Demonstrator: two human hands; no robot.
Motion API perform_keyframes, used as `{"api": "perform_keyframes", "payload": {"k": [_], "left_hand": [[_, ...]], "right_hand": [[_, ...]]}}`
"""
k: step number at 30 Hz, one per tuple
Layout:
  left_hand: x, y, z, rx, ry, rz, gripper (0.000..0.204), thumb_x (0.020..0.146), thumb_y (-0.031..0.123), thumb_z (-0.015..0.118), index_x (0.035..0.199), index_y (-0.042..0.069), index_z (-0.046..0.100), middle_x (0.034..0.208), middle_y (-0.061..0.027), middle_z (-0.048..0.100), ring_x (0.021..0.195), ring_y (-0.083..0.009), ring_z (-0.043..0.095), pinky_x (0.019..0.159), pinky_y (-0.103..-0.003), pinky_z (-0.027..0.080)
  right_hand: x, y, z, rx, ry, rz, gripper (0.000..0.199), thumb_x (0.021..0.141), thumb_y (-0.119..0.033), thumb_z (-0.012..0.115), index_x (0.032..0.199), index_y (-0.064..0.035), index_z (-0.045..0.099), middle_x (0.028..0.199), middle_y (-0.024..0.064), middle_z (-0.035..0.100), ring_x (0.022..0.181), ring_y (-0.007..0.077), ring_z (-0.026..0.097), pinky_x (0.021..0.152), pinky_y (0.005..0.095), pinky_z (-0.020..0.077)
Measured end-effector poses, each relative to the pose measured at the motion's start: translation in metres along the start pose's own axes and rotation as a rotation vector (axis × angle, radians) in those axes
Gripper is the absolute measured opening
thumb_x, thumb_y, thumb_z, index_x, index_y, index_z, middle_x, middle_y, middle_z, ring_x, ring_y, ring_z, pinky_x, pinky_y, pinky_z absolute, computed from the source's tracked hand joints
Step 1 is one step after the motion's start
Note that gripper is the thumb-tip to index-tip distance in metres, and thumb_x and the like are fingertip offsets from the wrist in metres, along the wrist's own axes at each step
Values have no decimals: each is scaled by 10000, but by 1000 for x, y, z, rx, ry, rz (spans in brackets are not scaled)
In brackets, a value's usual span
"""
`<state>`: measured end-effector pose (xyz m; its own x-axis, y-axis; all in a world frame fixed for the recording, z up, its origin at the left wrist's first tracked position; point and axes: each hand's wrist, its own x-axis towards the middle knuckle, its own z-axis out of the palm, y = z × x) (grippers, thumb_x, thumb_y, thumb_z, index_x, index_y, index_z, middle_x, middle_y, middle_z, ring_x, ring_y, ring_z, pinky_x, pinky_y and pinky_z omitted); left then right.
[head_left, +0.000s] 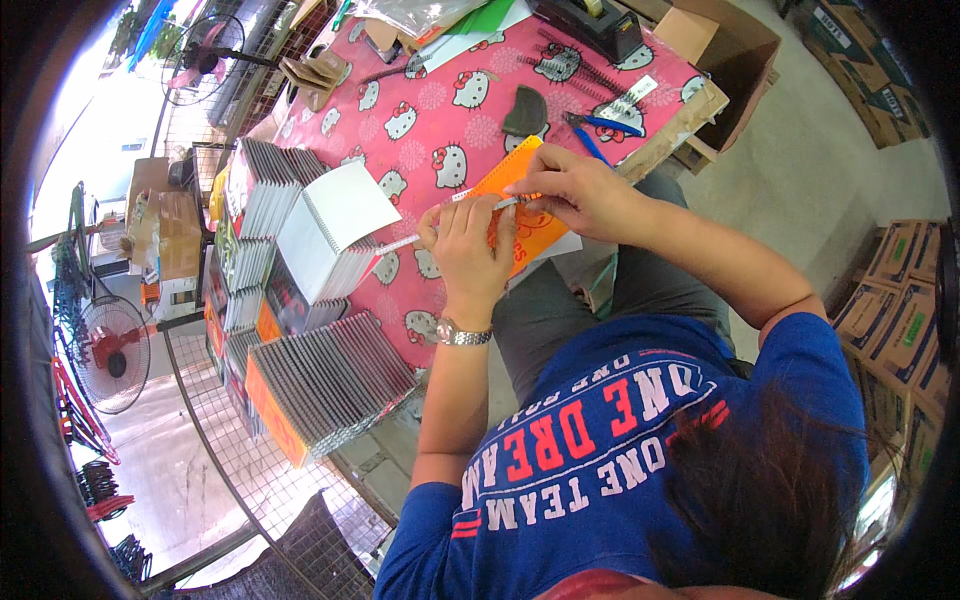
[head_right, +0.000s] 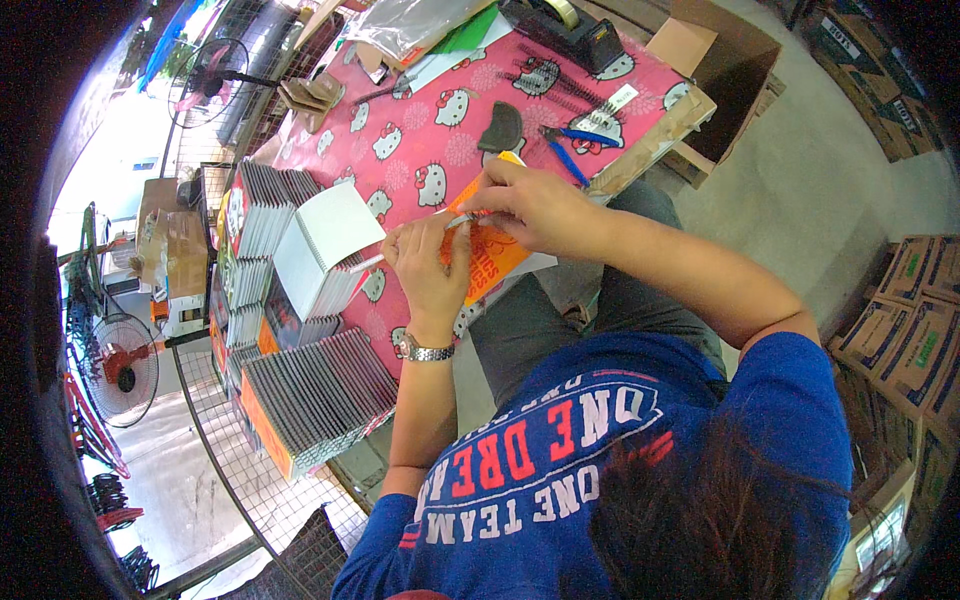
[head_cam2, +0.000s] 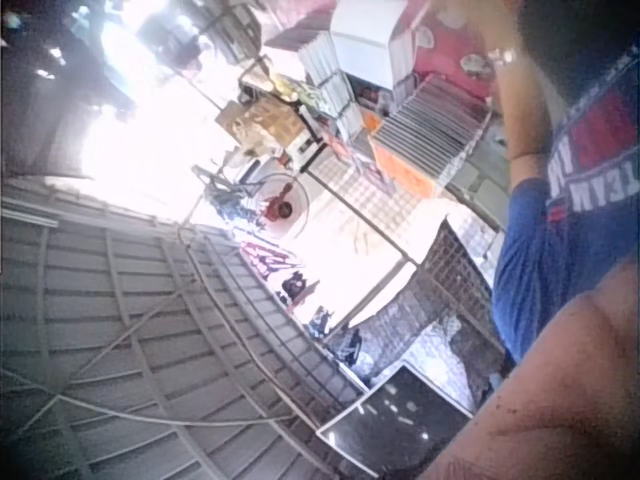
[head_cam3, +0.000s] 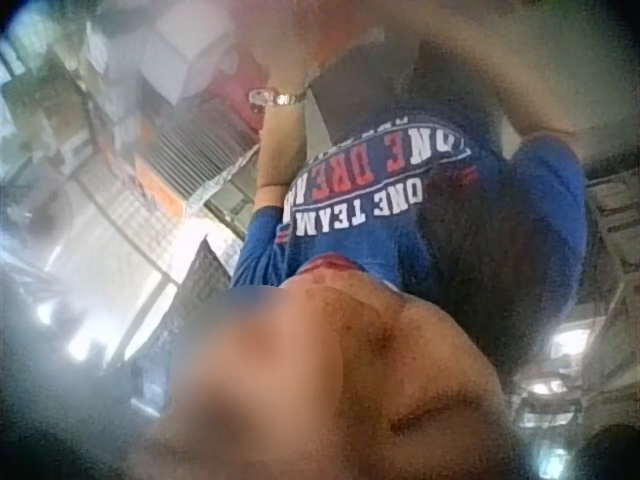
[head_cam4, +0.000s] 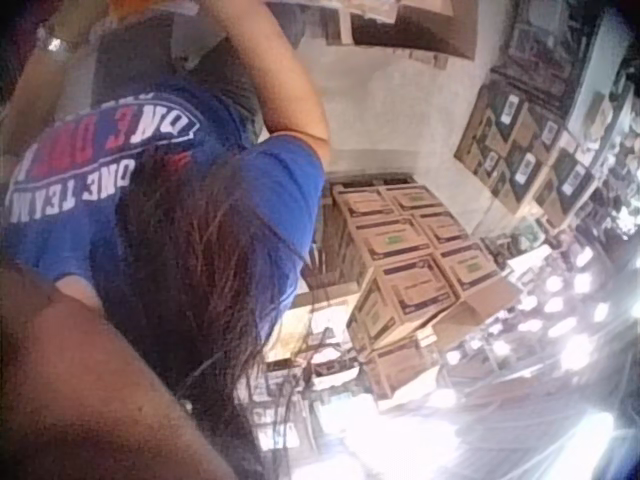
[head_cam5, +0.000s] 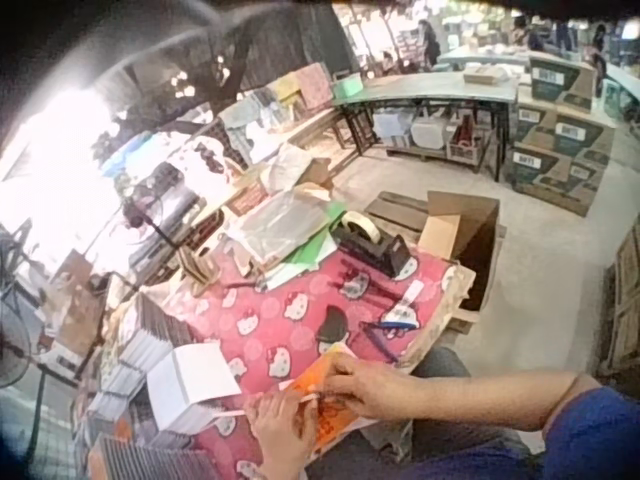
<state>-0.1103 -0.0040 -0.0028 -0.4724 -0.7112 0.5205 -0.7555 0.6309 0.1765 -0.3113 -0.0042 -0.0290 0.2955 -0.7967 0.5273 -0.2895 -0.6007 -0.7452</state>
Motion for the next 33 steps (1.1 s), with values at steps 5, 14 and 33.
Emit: {"api": "perform_keyframes", "payload": {"k": [5, 14, 33], "left_hand": [[-3, -1, -4, 5, -73, -55, 181, 870, 248, 648, 961, 91, 644, 872, -64, 648, 893, -245, 591, 914, -405, 332], [-4, 6, -2, 116, -126, -21, 229, 873, 260, 630, 1083, 175, 600, 999, -8, 600, 966, -193, 560, 1041, -551, 247], [-20, 1, -9, 172, -119, -76, 251, 855, 349, 664, 970, 130, 625, 1078, -58, 602, 1149, -308, 485, 1081, -593, 154]], "right_hand": [[0, -4, -9, -55, -95, 10, 354, 800, 38, 635, 1132, -84, 657, 918, 113, 552, 856, 264, 613, 712, 351, 516], [10, -28, -17, -180, -172, 128, 420, 850, -104, 633, 1252, -62, 520, 984, 176, 619, 945, 322, 631, 746, 413, 514], [100, 164, 21, -620, -515, 264, 394, 714, -327, 749, 955, -40, 627, 978, 147, 623, 974, 324, 603, 842, 436, 481]]}}
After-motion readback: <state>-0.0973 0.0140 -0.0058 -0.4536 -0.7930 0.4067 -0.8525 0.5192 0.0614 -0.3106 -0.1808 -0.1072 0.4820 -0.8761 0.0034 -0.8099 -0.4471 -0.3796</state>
